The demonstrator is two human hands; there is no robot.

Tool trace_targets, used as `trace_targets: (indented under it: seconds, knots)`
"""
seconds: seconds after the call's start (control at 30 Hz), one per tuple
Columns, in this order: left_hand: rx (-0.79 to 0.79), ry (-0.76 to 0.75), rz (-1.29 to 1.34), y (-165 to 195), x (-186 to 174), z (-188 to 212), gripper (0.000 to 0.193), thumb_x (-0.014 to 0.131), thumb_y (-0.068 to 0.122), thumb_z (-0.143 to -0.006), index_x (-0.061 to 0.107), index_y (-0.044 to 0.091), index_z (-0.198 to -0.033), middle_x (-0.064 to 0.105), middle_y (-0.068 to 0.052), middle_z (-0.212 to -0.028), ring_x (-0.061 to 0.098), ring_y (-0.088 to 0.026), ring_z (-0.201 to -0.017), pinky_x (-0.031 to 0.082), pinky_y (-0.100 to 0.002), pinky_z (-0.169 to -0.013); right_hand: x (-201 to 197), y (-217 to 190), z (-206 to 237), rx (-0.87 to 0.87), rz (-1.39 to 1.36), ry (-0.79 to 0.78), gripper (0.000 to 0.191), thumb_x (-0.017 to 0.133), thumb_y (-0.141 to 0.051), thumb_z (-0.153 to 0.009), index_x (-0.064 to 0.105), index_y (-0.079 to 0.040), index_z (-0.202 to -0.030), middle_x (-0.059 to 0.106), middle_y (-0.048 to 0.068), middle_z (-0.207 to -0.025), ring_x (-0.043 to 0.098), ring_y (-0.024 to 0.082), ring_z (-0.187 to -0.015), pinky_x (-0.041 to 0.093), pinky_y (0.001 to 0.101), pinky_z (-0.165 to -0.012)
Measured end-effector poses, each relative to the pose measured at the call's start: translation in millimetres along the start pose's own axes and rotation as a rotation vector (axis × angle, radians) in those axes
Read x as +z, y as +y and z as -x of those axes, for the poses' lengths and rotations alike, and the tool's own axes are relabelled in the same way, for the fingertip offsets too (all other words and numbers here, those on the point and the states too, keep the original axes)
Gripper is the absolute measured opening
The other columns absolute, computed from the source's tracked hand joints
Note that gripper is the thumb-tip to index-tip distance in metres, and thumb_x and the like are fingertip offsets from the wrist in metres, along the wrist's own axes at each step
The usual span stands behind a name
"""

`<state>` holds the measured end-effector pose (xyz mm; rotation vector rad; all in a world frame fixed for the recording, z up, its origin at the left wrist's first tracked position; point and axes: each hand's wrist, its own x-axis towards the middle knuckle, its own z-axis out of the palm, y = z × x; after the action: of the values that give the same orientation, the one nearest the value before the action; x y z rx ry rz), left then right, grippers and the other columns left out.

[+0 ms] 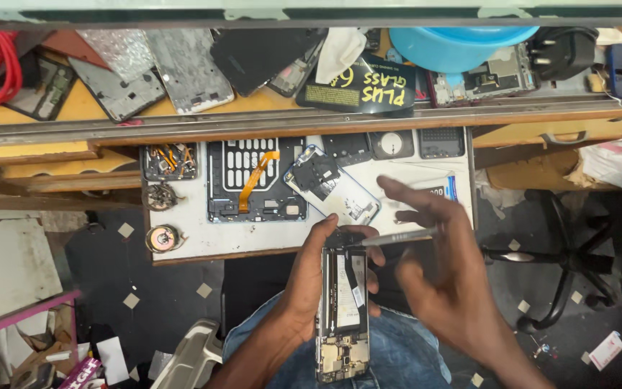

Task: The person removes the back cover of a blue smartphone using a prying tool, then uses a screwdriver to remove screws from the internal frame. The person continues to unscrew components inside the phone while holding it over a cluttered workbench.

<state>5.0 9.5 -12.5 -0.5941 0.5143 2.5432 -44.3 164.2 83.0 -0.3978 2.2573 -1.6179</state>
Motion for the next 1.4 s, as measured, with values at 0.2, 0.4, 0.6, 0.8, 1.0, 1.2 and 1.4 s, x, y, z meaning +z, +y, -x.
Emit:
trace_targets:
  seconds: [0.2, 0.4, 0.6, 0.8, 1.0, 1.2, 1.4]
  knots:
    - [0.012, -0.004, -0.015, -0.5, 0.7, -2.8, 0.065, 0.040, 0.059, -0.100, 0.057, 0.001, -0.123, 0.066, -0.013, -0.092, 0.068, -0.020, -0.069, 0.064, -0.042, -0.053, 4.1, 12.0, -3.5, -0.222, 0.132, 0.101, 0.039, 0.055, 0.008, -0.100, 0.039, 0.000, -0.135, 0.067, 0.021, -0.136, 0.062, 0.023, -0.133, 0.047, 0.0355, -0.114]
    - [0.008, 0.020, -0.003, 1.8, -2.5, -4.6, 0.064, 0.041, 0.059, -0.101, 0.057, 0.001, -0.123, 0.066, -0.013, -0.091, 0.068, -0.019, -0.068, 0.064, -0.041, -0.052, 2.9, 25.2, 4.1, -0.127, 0.024, 0.049, 0.039, 0.060, 0.005, -0.098, 0.039, -0.001, -0.130, 0.074, 0.019, -0.119, 0.073, 0.019, -0.107, 0.059, 0.0321, -0.092]
    - [0.013, 0.020, 0.020, 0.0, -7.0, -10.0, 0.067, 0.041, 0.059, -0.101, 0.055, 0.000, -0.128, 0.066, -0.013, -0.092, 0.068, -0.020, -0.068, 0.064, -0.041, -0.051, 4.4, 38.6, 2.5, -0.178, 0.012, 0.150, 0.042, 0.061, 0.006, -0.098, 0.037, 0.000, -0.132, 0.073, 0.019, -0.113, 0.072, 0.018, -0.104, 0.060, 0.0315, -0.089]
    - [0.030, 0.049, 0.023, 0.3, -9.4, -12.9, 0.068, 0.043, 0.059, -0.100, 0.055, 0.000, -0.131, 0.067, -0.014, -0.093, 0.069, -0.020, -0.068, 0.065, -0.041, -0.051, 2.3, 41.1, -3.3, -0.149, 0.042, 0.174, 0.042, 0.061, 0.006, -0.098, 0.039, 0.001, -0.133, 0.074, 0.019, -0.111, 0.072, 0.019, -0.100, 0.059, 0.0297, -0.085]
    - [0.004, 0.063, 0.035, -1.4, -9.1, -13.4, 0.065, 0.043, 0.060, -0.099, 0.052, 0.003, -0.128, 0.068, -0.015, -0.092, 0.069, -0.021, -0.068, 0.064, -0.042, -0.051, 6.1, 39.7, -3.7, -0.096, -0.018, 0.095, 0.039, 0.059, 0.004, -0.099, 0.037, 0.000, -0.131, 0.075, 0.018, -0.114, 0.075, 0.019, -0.101, 0.062, 0.0294, -0.084]
    - [0.037, 0.031, 0.031, -2.9, -10.8, -14.0, 0.068, 0.042, 0.059, -0.101, 0.053, -0.001, -0.132, 0.066, -0.015, -0.094, 0.070, -0.020, -0.070, 0.065, -0.042, -0.052, 4.3, 37.2, -3.1, -0.099, 0.026, 0.134, 0.043, 0.061, 0.003, -0.098, 0.038, 0.000, -0.134, 0.073, 0.017, -0.112, 0.073, 0.018, -0.099, 0.062, 0.0292, -0.081]
    - [0.059, 0.077, 0.037, -3.5, -12.9, -15.9, 0.067, 0.043, 0.060, -0.099, 0.051, 0.004, -0.136, 0.067, -0.018, -0.101, 0.070, -0.022, -0.071, 0.065, -0.042, -0.051, 3.9, 42.0, -8.4, -0.148, 0.013, 0.158, 0.044, 0.061, 0.003, -0.099, 0.038, -0.001, -0.135, 0.073, 0.017, -0.113, 0.072, 0.017, -0.099, 0.060, 0.0291, -0.084]
